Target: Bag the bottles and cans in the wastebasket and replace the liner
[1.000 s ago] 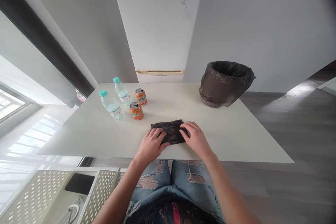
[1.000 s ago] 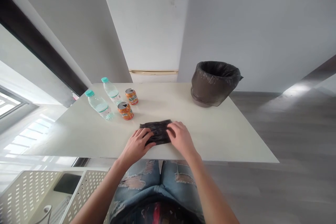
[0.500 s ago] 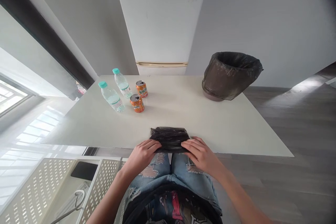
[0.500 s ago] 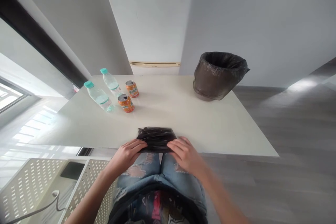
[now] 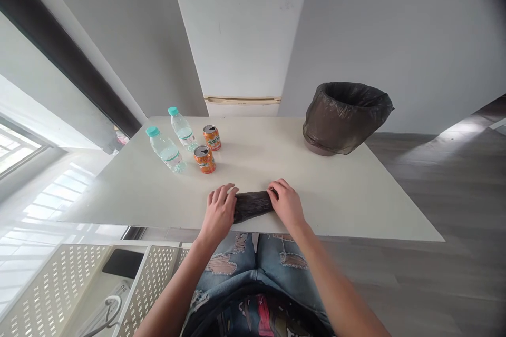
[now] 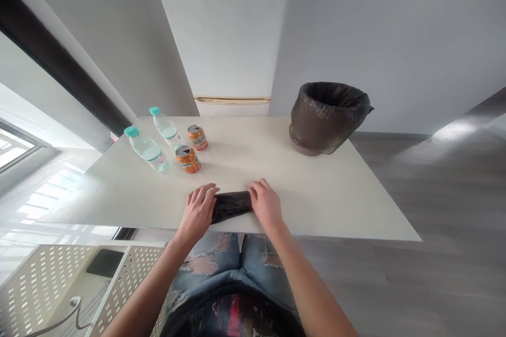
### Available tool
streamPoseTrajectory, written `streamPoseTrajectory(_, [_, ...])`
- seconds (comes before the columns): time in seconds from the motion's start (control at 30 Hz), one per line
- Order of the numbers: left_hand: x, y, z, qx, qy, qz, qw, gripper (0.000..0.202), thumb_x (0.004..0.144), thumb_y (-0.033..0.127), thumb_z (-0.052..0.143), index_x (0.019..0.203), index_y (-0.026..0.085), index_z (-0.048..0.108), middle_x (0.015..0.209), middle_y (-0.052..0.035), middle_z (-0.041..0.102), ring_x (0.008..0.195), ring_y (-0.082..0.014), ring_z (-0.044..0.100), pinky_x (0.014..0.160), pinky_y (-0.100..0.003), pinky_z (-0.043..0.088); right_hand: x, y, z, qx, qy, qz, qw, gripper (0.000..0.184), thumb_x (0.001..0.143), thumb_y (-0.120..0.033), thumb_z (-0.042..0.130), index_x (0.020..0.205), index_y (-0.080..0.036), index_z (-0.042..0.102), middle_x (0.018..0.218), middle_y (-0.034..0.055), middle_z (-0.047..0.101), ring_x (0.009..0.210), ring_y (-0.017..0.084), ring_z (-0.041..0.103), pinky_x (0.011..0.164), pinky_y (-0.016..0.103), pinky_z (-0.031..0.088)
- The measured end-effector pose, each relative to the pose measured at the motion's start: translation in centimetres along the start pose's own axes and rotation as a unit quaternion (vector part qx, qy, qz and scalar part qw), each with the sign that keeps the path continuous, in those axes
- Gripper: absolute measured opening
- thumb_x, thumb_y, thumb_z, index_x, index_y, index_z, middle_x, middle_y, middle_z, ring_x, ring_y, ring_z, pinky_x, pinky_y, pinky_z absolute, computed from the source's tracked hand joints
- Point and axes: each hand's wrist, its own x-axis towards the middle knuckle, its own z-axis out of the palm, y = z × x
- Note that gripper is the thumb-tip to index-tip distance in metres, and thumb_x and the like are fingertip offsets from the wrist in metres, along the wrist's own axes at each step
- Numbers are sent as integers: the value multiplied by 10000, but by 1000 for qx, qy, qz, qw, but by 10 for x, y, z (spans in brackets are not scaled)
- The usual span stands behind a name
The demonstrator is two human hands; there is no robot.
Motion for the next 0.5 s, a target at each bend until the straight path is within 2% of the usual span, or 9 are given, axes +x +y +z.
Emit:
streamPoseTrajectory(0.1, [-4,10,0,-3,-39,96,995,481,1085,402,502,1511,179,479,1561,-159,550,1436,-324,488,1197,-519,372,1,-7,2,-46,7,-21,999,255,1071,-255,470,1025,-206,716,1124,115,691,913,236,682,796,363,558])
streamPoseTrajectory(0.17, [-4,12,4,12,-66,118,991,546,1070,439,532,1527,152,456,1520,-172,576,1368,-333,532,1144,-510,417,-1,-13,1,-94,29,-87,991,336,1092,-229,407,1234,-180,708,1368,173,654,1192,302,654,977,446,546])
streamPoseTrajectory(0.2, [-3,12,7,25,-75,115,990,521,1072,412,527,1512,139,467,1472,-176,603,1305,-331,563,1096,-501,447,-3,-16,-1,-113,23,-143,983,386,1099,-216,380,1354,-175,667,1492,180,598,1343,323,586,1080,494,503])
streamPoseTrajectory(0.27, [-2,9,10,52,-97,109,988,417,1080,334,499,1437,120,523,1359,-173,644,1178,-321,599,997,-481,486,-8,-21,-2,-129,-34,-262,956,470,1116,-251,374,1555,-177,524,1661,149,465,1544,314,414,1235,548,382])
streamPoseTrajectory(0.33, [0,6,10,63,-111,111,986,360,1078,309,494,1375,115,554,1286,-165,651,1105,-312,601,943,-463,499,-12,-23,-1,-127,-109,-328,930,584,1121,-356,413,1669,-163,359,1726,133,375,1607,283,332,1306,544,309])
streamPoseTrajectory(0.4, [1,2,9,57,-113,119,985,372,1069,321,523,1383,123,539,1277,-154,642,1092,-302,594,940,-448,499,-13,-20,3,-128,-155,-327,923,719,1111,-444,443,1719,-133,216,1748,149,318,1616,275,326,1317,542,308])
streamPoseTrajectory(0.5, [0,-3,6,53,-104,124,985,446,1053,346,575,1437,136,495,1305,-149,628,1132,-300,587,966,-443,487,-13,-10,8,-128,-195,-305,923,750,1107,-475,457,1724,-140,195,1748,147,304,1620,273,326,1326,555,295])
